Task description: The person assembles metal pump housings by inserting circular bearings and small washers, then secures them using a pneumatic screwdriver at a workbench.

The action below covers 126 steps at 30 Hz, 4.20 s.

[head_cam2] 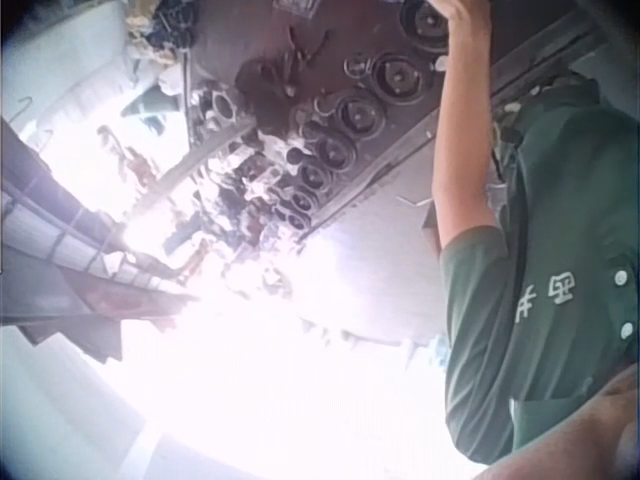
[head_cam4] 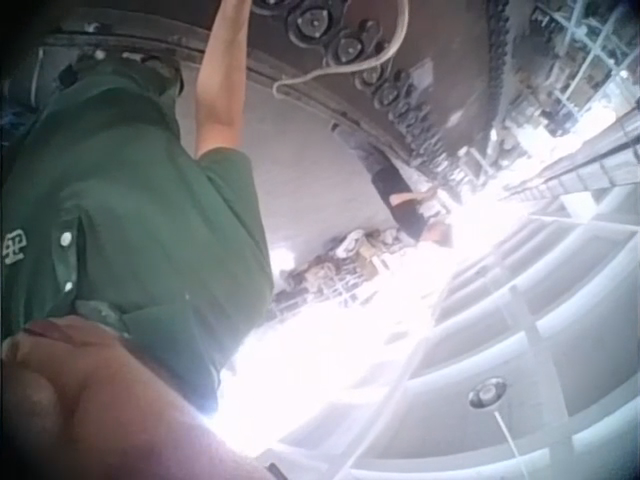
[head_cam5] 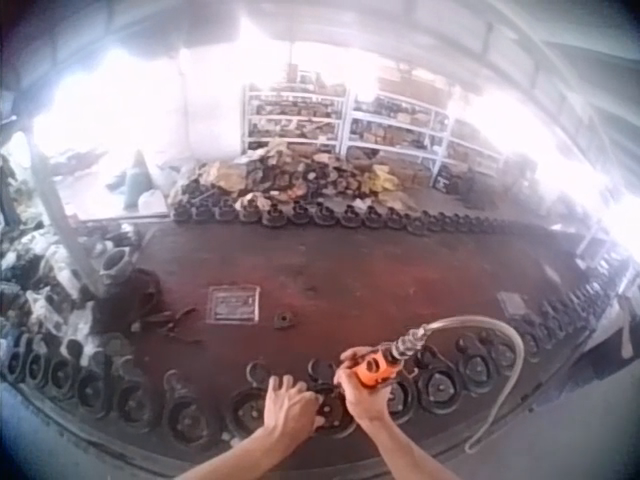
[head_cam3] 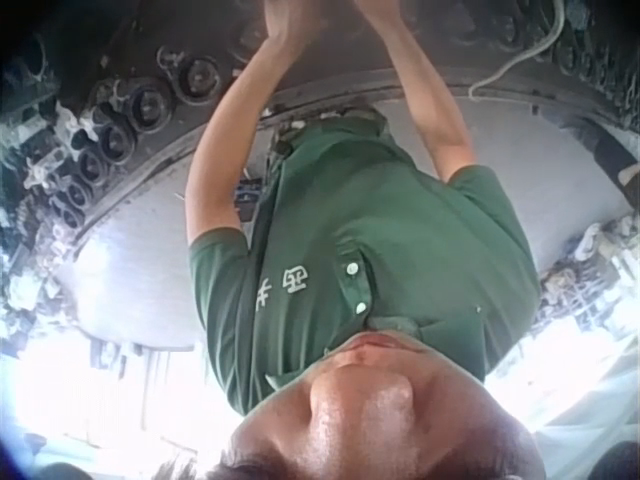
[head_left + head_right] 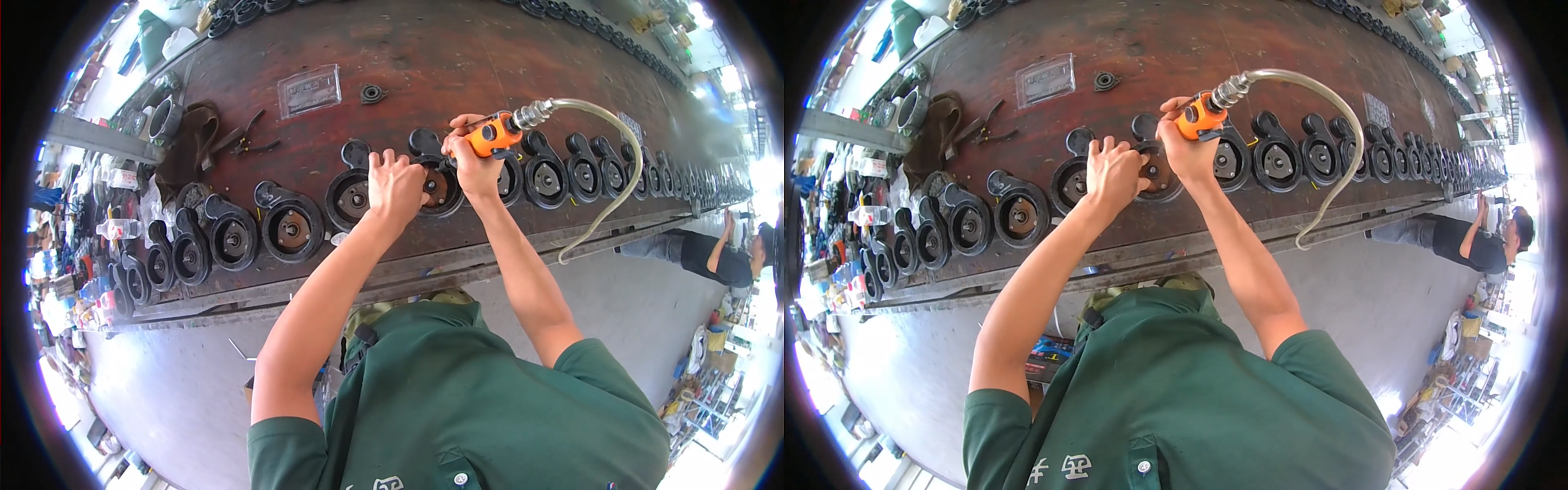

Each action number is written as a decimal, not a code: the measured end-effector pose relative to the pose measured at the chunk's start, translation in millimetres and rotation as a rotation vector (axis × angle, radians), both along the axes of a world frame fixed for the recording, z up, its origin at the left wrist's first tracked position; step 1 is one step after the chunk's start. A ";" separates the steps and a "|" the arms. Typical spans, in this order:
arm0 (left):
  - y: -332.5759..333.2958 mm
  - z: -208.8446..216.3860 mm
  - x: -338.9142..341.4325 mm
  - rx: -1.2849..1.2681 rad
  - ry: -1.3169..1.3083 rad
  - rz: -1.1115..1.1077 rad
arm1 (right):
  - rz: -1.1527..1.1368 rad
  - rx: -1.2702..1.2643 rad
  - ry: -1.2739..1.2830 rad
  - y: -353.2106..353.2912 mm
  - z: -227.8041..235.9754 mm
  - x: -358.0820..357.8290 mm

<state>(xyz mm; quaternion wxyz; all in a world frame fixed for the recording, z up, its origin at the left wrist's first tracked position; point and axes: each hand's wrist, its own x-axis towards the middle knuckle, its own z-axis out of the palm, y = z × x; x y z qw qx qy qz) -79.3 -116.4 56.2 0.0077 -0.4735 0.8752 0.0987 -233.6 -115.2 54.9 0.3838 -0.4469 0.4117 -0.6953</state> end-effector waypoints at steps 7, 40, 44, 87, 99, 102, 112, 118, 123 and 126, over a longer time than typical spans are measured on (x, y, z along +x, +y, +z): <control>0.5 1.0 -0.3 0.010 -0.005 0.013 | -0.029 -0.029 -0.046 -3.1 -0.1 -2.3; 0.1 -2.0 -0.1 0.028 0.038 0.035 | 0.005 -0.040 -0.042 -6.4 2.7 -2.7; 0.7 -3.2 0.3 0.018 0.040 0.031 | 0.032 -0.027 -0.021 -5.7 0.0 -2.5; 4.7 -1.3 -2.9 -0.005 0.019 0.064 | 0.134 0.046 0.083 46.7 -1.5 -0.2; 7.0 0.0 -3.9 -0.013 0.010 0.064 | 0.108 0.003 0.109 48.7 -13.5 6.2; 6.6 -0.8 -1.8 0.001 0.020 0.073 | 0.126 -0.003 0.150 47.9 -7.4 6.8; 125.0 -16.0 -17.0 0.149 1.041 0.598 | 0.146 -0.022 -0.034 31.6 4.3 19.3; 96.4 -81.6 -48.8 0.680 1.217 0.941 | 0.183 0.009 0.023 21.9 1.7 35.9; 72.3 -109.1 -56.2 0.656 1.213 1.027 | 0.198 0.063 0.044 18.7 -2.0 38.7; 72.9 -116.7 -60.8 0.551 1.243 1.047 | 0.198 0.058 0.030 15.9 -4.0 38.6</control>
